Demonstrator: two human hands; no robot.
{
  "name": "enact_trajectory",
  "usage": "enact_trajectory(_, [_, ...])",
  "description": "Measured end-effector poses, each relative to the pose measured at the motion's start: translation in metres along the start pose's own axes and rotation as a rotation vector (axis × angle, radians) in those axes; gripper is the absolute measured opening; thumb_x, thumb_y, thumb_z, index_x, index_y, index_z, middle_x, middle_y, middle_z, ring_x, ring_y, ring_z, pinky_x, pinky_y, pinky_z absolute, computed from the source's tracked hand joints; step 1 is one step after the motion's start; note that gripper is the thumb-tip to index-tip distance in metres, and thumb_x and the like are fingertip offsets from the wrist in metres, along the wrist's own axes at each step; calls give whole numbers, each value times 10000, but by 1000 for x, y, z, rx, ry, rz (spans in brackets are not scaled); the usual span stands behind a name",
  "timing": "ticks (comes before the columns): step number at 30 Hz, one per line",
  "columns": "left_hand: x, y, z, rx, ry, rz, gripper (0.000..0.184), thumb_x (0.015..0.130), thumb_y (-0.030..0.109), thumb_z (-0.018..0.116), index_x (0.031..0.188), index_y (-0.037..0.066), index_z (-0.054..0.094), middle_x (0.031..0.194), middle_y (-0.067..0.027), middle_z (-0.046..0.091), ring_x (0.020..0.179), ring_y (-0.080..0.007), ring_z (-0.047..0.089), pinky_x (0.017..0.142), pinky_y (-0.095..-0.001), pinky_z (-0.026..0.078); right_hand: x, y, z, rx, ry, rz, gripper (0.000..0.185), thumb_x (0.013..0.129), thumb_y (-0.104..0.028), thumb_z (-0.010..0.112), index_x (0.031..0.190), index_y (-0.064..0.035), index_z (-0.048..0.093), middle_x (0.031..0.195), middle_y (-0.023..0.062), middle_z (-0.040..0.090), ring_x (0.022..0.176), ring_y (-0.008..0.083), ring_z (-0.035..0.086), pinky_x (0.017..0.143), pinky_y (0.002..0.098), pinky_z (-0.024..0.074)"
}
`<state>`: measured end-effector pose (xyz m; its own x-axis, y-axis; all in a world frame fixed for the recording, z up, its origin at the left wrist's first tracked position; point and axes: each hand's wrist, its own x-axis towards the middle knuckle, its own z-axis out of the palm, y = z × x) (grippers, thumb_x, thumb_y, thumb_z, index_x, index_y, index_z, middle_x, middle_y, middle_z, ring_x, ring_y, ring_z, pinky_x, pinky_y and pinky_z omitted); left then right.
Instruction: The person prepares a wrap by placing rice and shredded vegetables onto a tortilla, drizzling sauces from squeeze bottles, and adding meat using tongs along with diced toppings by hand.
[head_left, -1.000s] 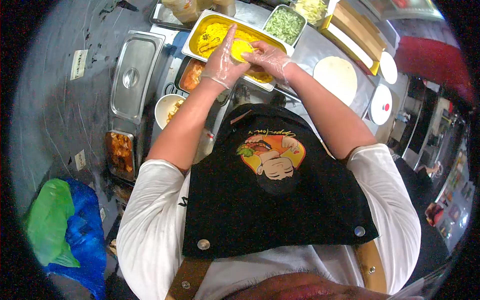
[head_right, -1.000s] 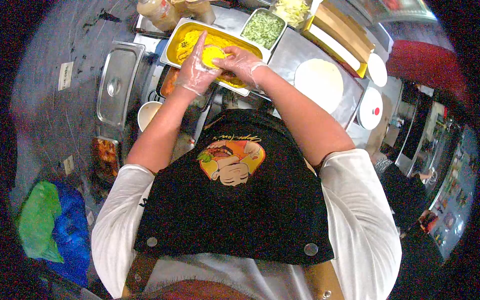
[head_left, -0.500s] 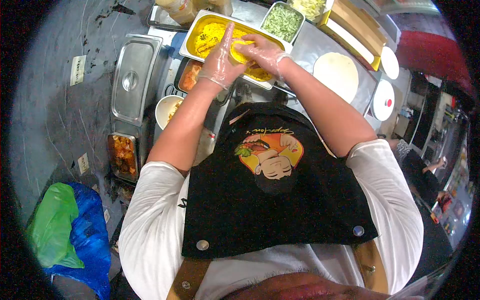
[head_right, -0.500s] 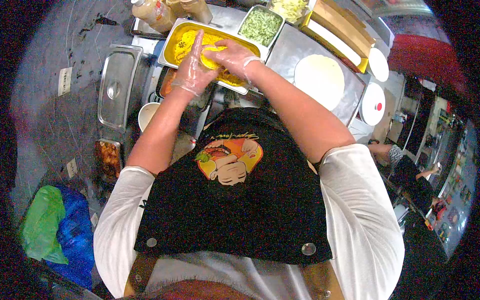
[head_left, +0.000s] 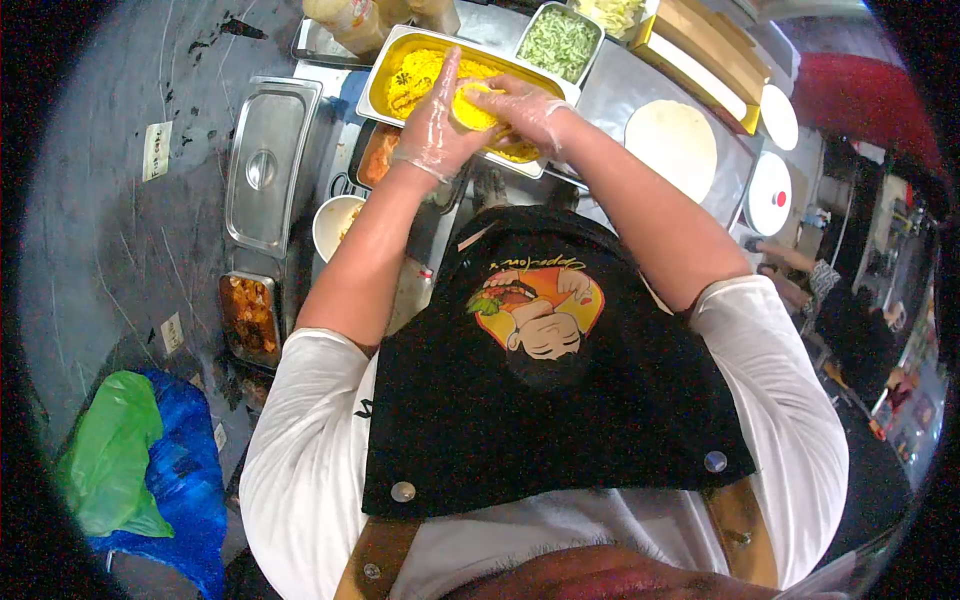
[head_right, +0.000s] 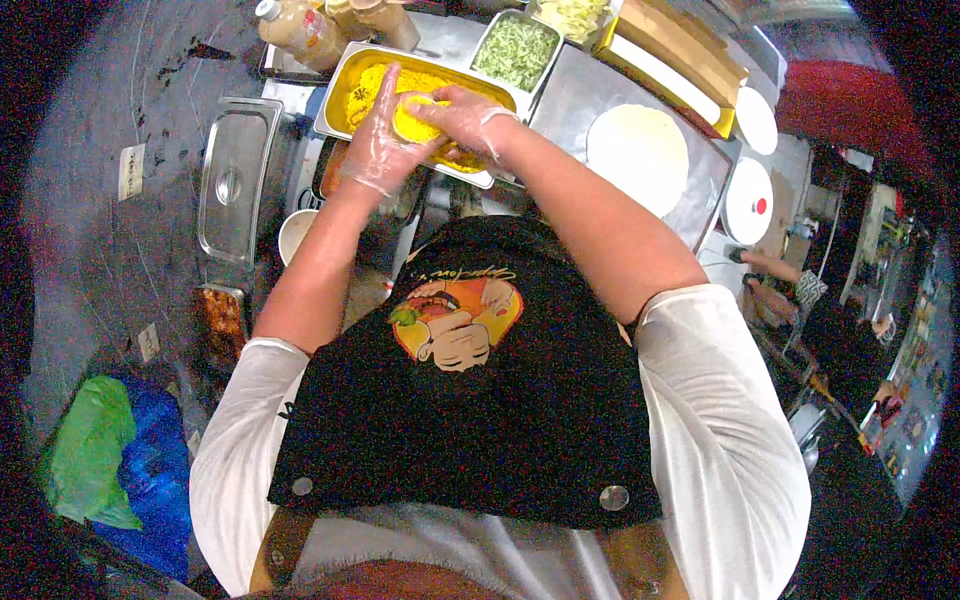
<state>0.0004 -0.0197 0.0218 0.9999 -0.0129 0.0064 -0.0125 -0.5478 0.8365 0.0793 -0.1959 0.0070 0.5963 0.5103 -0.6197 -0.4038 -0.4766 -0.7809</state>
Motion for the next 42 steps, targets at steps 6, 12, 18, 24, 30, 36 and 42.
enact_trajectory(6, [0, -3, -2, -85, -35, -4, 1219, 797, 339, 931, 1697, 40, 165, 1396, -217, 668, 1276, -345, 669, 1084, -405, 534, -22, -14, -4, 111, -59, 7, 882, 981, -641, 679, 1574, -20, 476, 1320, 113, 680, 1074, 198, 694, 836, 347, 613])
enact_trajectory(12, [-1, -1, -8, -337, -66, 10, 1207, 814, 161, 938, 1712, 44, 140, 1394, -159, 670, 1244, -242, 659, 1090, -358, 521, -29, -11, -5, 182, -167, -57, 860, 995, -600, 688, 1601, -50, 422, 1364, 108, 659, 1161, 192, 666, 852, 341, 610])
enact_trajectory(18, [4, -6, -7, -458, -64, -105, 1162, 836, 121, 930, 1709, 45, 168, 1377, -131, 676, 1228, -206, 653, 1082, -353, 525, -32, -7, -20, 162, -182, -165, 868, 994, -600, 698, 1607, -65, 397, 1335, 115, 677, 1173, 204, 674, 922, 360, 602])
enact_trajectory(24, [6, -14, -10, -310, -57, -72, 1156, 838, 164, 935, 1709, 52, 184, 1385, -123, 665, 1218, -194, 651, 1081, -350, 522, -16, -1, -23, 93, 13, -68, 731, 1022, -545, 685, 1527, -49, 501, 1243, 120, 711, 979, 185, 717, 866, 332, 614])
enact_trajectory(30, [-2, -6, -13, -264, -90, -83, 1113, 838, 170, 933, 1699, 62, 236, 1387, -120, 658, 1227, -186, 642, 1086, -353, 518, -19, 4, -12, -15, 47, -107, 615, 1044, -505, 666, 1422, -28, 577, 1167, 120, 732, 886, 176, 727, 751, 309, 621])
enact_trajectory(36, [-3, -2, -8, -414, -54, -158, 933, 873, 163, 903, 1637, 63, 377, 1428, -122, 649, 1288, -201, 624, 1127, -366, 494, -21, 16, -10, 280, -33, -85, 507, 998, -330, 731, 1386, -32, 598, 1113, 100, 705, 889, 197, 730, 765, 295, 625])
enact_trajectory(42, [2, -2, 0, -642, 40, -162, 901, 828, 161, 943, 1567, 12, 449, 1494, -152, 615, 1351, -206, 589, 1165, -365, 475, -21, -4, 6, -282, 77, -455, 629, 836, -333, 887, 1351, -78, 632, 1282, 147, 723, 1203, 282, 680, 1084, 390, 507])
